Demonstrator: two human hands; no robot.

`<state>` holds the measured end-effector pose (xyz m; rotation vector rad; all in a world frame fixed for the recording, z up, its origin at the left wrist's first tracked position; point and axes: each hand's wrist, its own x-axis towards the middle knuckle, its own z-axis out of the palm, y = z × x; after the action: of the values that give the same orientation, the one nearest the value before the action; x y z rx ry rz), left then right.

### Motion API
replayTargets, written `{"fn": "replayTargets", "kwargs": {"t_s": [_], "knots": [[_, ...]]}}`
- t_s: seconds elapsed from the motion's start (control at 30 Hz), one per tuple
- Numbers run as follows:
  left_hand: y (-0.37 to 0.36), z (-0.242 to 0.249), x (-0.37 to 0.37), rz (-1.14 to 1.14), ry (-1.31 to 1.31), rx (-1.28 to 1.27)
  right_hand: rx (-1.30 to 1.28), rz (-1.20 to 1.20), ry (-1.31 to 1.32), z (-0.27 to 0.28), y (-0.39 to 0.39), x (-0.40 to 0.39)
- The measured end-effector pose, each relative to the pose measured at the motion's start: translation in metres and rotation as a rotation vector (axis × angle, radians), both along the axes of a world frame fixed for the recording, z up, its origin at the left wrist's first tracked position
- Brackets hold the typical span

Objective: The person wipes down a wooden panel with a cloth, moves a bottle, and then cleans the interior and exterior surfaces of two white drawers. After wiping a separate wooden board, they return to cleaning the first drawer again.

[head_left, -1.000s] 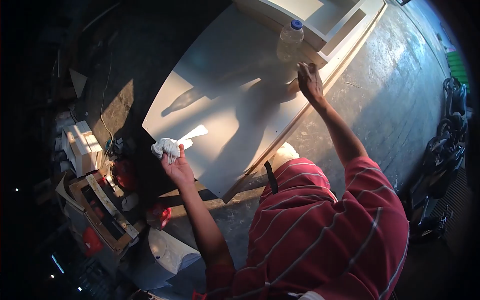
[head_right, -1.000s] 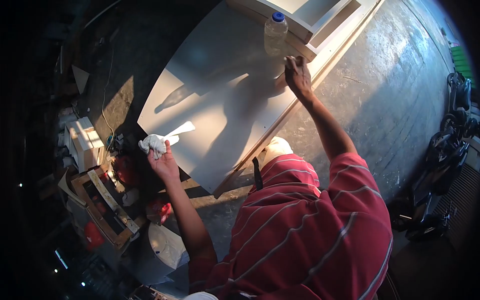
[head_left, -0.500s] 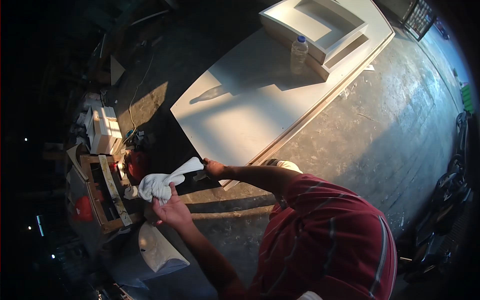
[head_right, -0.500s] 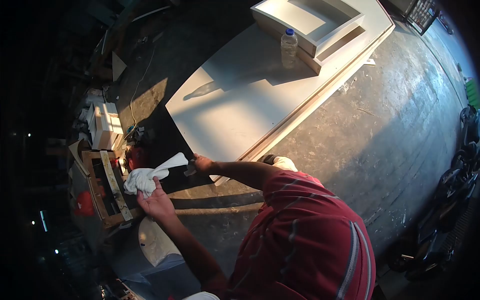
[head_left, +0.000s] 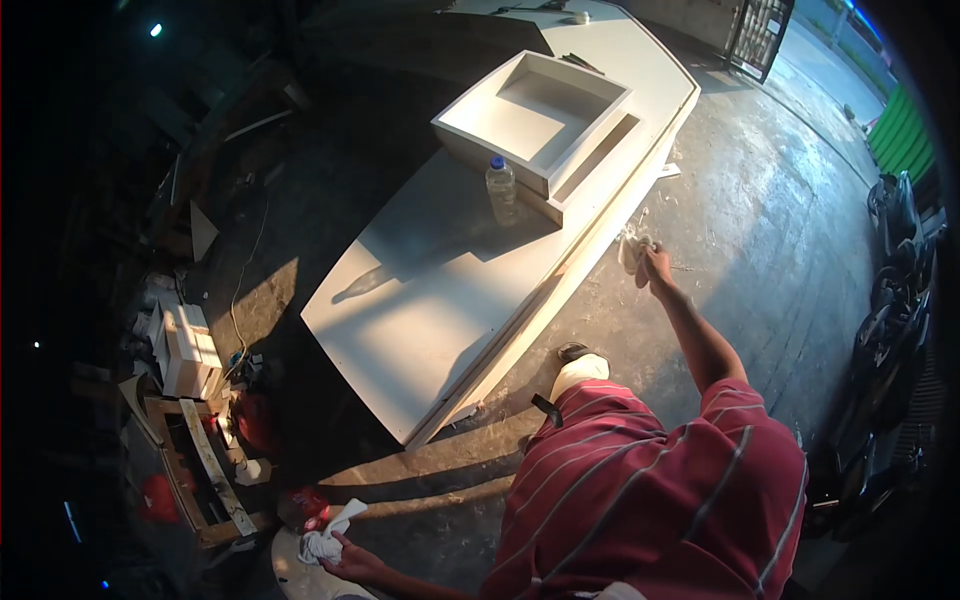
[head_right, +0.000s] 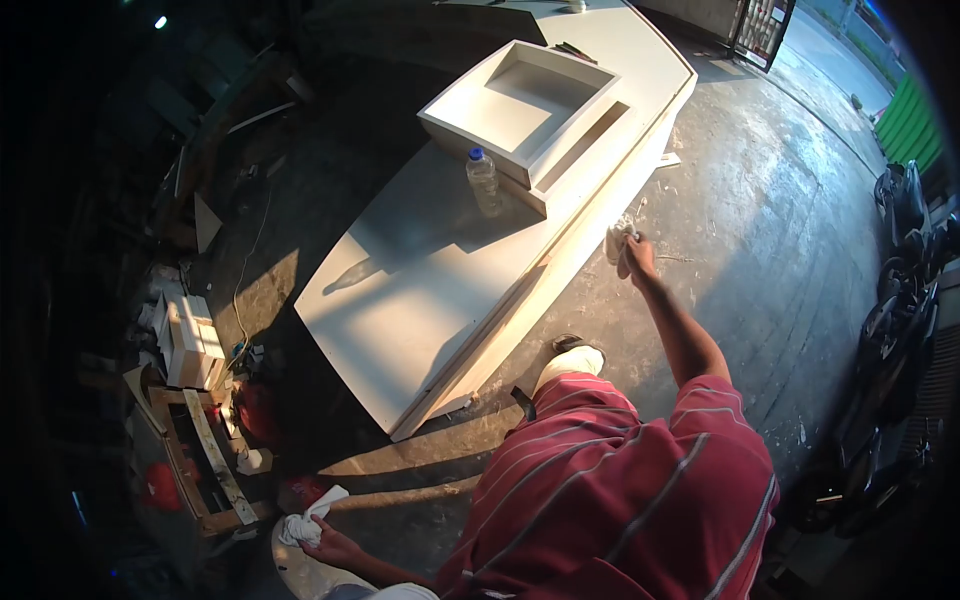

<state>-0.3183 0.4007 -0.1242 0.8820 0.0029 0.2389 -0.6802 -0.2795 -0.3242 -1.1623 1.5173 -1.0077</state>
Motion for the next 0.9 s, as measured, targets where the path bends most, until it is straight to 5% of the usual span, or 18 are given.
{"fn": "replayTargets", "kwargs": {"t_s": [0.13,0.17,0.2,0.27,0.3,0.4,0.5,0.53,0.6,0.73,0.9], "knots": [[-0.039,-0.014,-0.028,0.177,-0.026,0.118,-0.102,-0.101,-0.24,0.092,-0.105,-0.045],[-0.019,-0.047,-0.018,0.286,-0.322,0.984,-0.126,-0.084,-0.234,0.086,-0.154,-0.06],[-0.049,-0.032,-0.035,0.547,-0.326,1.548,-0.124,-0.096,-0.25,0.109,-0.183,-0.064],[-0.079,-0.043,-0.045,0.462,-0.251,1.309,-0.24,-0.153,-0.195,0.136,-0.252,-0.068],[-0.091,-0.05,-0.045,0.567,-0.422,1.445,-0.249,-0.085,-0.246,0.142,-0.291,-0.075],[-0.151,-0.043,-0.063,0.308,-0.153,0.694,-0.442,-0.171,-0.141,0.13,-0.431,-0.09],[-0.186,-0.029,-0.074,0.265,0.058,0.199,-0.287,-0.309,0.332,0.172,-0.485,-0.069],[-0.21,-0.009,-0.084,0.282,0.133,0.066,-0.331,-0.316,0.561,0.187,-0.469,-0.048],[-0.206,-0.017,-0.092,0.261,0.113,0.163,-0.761,-0.154,0.538,0.18,-0.446,-0.01],[-0.214,-0.011,-0.124,0.279,0.167,0.235,-1.13,0.555,0.386,0.188,-0.283,0.088],[-0.185,-0.017,-0.171,0.292,0.095,0.24,-1.154,1.049,0.323,0.18,-0.149,0.15]]}}
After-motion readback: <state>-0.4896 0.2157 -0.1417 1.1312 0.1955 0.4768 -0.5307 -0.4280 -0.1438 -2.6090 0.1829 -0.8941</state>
